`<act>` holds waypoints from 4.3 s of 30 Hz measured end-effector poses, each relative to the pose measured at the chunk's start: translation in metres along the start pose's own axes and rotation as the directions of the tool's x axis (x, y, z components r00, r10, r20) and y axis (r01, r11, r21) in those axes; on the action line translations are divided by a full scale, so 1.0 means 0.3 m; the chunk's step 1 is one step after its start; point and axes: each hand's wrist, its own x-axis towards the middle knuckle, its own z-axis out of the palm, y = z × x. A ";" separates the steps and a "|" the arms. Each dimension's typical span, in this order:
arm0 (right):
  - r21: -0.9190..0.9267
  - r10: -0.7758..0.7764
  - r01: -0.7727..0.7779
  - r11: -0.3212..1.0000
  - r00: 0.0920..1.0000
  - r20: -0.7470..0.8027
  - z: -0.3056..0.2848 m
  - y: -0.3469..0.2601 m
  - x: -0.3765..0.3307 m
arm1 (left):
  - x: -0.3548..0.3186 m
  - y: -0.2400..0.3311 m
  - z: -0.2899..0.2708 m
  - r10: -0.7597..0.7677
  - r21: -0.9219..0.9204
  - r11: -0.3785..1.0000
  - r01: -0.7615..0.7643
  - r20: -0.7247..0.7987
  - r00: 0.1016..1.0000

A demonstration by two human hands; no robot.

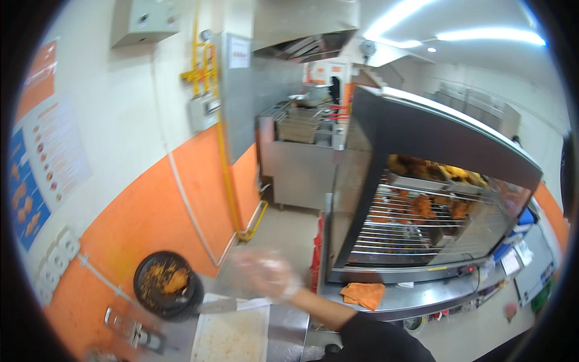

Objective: The person assembles meal boxes by placing buns and yellow scrambled egg into blue boxes, then retrieves fried chicken from a rotisserie oven, cuts it into pieces on a cutting board, and adds the pieces to the boxes.

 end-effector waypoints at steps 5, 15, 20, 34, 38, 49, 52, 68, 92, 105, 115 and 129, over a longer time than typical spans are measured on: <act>-0.981 -0.441 -0.052 -0.188 0.897 0.036 -0.471 -0.752 0.081 | 0.120 0.141 0.068 0.024 0.097 0.995 -0.040 0.162 0.987; -0.883 0.270 -0.246 -0.399 0.889 -0.370 -1.106 -0.928 0.345 | 0.094 0.591 0.422 -0.029 0.167 0.985 -0.048 0.431 0.902; -0.937 0.339 -0.106 -0.333 0.914 -0.224 -1.272 -0.952 0.367 | 0.413 0.639 0.568 0.495 0.222 0.647 -0.730 0.605 0.623; -0.887 0.318 -0.080 -0.455 0.916 -0.246 -1.113 -1.034 0.180 | 0.678 1.067 0.908 0.906 0.670 -0.023 -0.742 0.327 0.268; -0.939 0.082 0.129 -0.320 0.991 0.108 -1.016 -1.035 0.102 | 0.684 1.064 0.905 0.902 0.686 0.000 -0.728 0.314 0.296; -0.926 0.302 -0.287 -0.245 0.885 -0.355 -0.955 -1.086 0.179 | 0.680 1.060 0.898 0.909 0.664 0.004 -0.747 0.308 0.279; -0.909 0.223 0.013 -0.416 0.971 -0.088 -1.018 -1.033 0.146 | 0.682 1.056 0.898 0.907 0.653 0.001 -0.758 0.318 0.275; -0.936 -0.147 0.348 -0.044 0.925 0.351 -0.766 -0.900 -0.086 | 0.264 0.793 0.539 0.362 0.433 0.474 -0.767 0.698 0.618; -0.664 0.454 0.564 0.490 0.485 0.747 0.505 0.572 0.031 | -0.175 -0.026 -0.043 -0.022 0.074 0.996 0.043 -0.269 0.963; -0.935 -0.450 -0.226 -0.272 0.889 -0.083 -0.697 -0.840 0.089 | 0.285 0.218 0.157 0.038 0.290 0.948 -0.131 0.306 0.951; -0.874 0.425 -0.311 -0.372 0.781 -0.459 -0.993 -0.946 0.378 | 0.426 0.266 0.424 -0.009 0.338 0.920 -0.198 0.525 0.851; -0.776 0.190 -0.328 -0.538 0.850 -0.491 -1.342 -0.846 0.253 | 0.475 0.740 0.655 0.673 0.182 0.508 -0.842 0.525 0.520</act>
